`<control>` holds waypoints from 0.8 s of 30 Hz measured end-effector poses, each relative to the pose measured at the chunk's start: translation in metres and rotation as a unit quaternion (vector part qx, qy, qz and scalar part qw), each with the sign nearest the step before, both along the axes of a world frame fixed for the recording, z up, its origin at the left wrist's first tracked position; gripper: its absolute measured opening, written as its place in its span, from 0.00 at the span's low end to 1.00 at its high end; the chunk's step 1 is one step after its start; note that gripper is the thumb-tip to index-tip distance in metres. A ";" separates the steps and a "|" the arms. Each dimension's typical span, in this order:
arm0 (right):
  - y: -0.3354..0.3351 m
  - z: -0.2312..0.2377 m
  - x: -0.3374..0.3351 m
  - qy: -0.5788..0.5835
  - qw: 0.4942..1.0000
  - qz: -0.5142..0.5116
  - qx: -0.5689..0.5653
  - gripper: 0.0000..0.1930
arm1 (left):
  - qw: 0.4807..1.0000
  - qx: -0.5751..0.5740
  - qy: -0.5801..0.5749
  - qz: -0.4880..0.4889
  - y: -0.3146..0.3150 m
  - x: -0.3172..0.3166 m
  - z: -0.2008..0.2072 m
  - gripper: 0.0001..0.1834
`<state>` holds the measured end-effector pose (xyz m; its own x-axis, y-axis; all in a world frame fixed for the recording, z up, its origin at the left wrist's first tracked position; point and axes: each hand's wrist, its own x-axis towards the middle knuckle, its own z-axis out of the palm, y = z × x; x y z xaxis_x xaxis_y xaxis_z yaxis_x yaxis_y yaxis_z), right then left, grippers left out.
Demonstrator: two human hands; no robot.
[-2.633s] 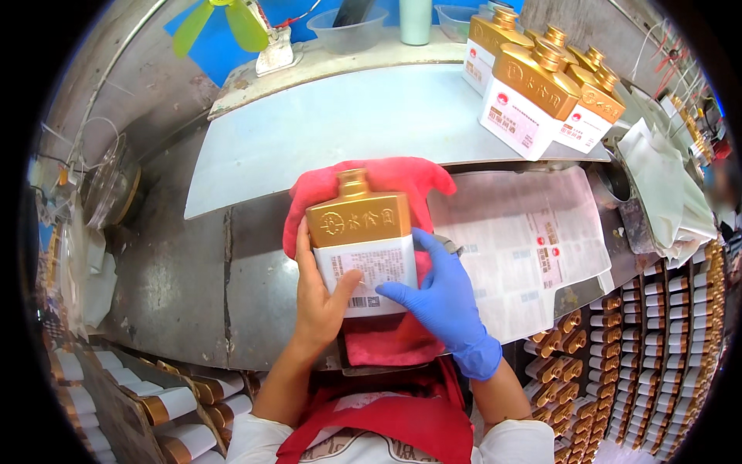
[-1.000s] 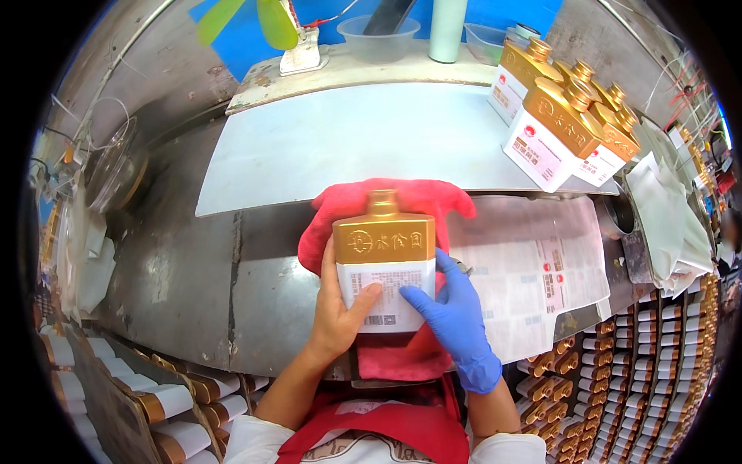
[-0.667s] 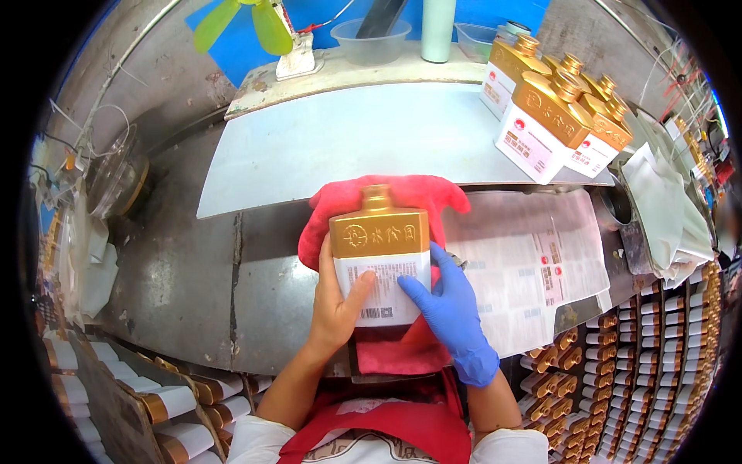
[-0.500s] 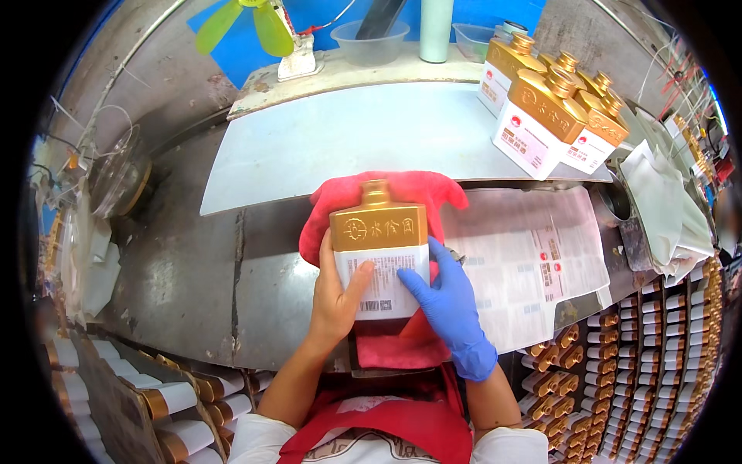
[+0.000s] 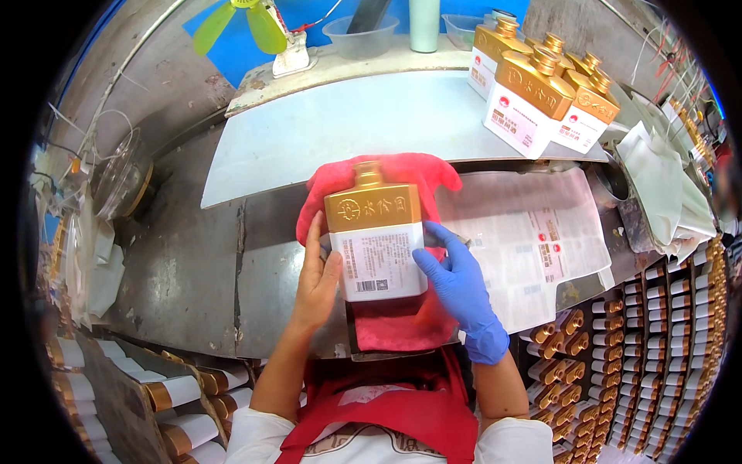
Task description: The person applies labels to gold-topped white bottles, smoothing each label with a red squeegee and then screwing on a cap. The person repeats this process for multiple bottles, placing finished units on a nearby shelf.
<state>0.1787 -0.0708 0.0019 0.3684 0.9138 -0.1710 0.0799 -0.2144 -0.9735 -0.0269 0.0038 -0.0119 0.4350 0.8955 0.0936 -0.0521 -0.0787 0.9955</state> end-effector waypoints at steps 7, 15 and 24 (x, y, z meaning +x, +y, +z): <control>-0.001 0.008 -0.016 -0.076 0.997 -0.014 0.015 0.33 | 0.998 0.063 -0.008 -0.022 -0.003 0.004 0.004 0.40; 0.001 0.009 -0.015 -0.047 0.998 -0.003 -0.032 0.36 | 0.998 0.041 -0.042 -0.029 -0.001 0.008 0.000 0.45; 0.024 0.029 -0.019 -0.122 0.992 0.004 0.017 0.37 | 0.996 0.067 0.003 0.062 0.004 0.032 0.015 0.50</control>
<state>0.1596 -0.0464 0.0307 0.3874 0.9208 -0.0455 0.3164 -0.1792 -0.9316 0.0049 0.0075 0.0036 0.3227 0.9220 0.2141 -0.0276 -0.2170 0.9758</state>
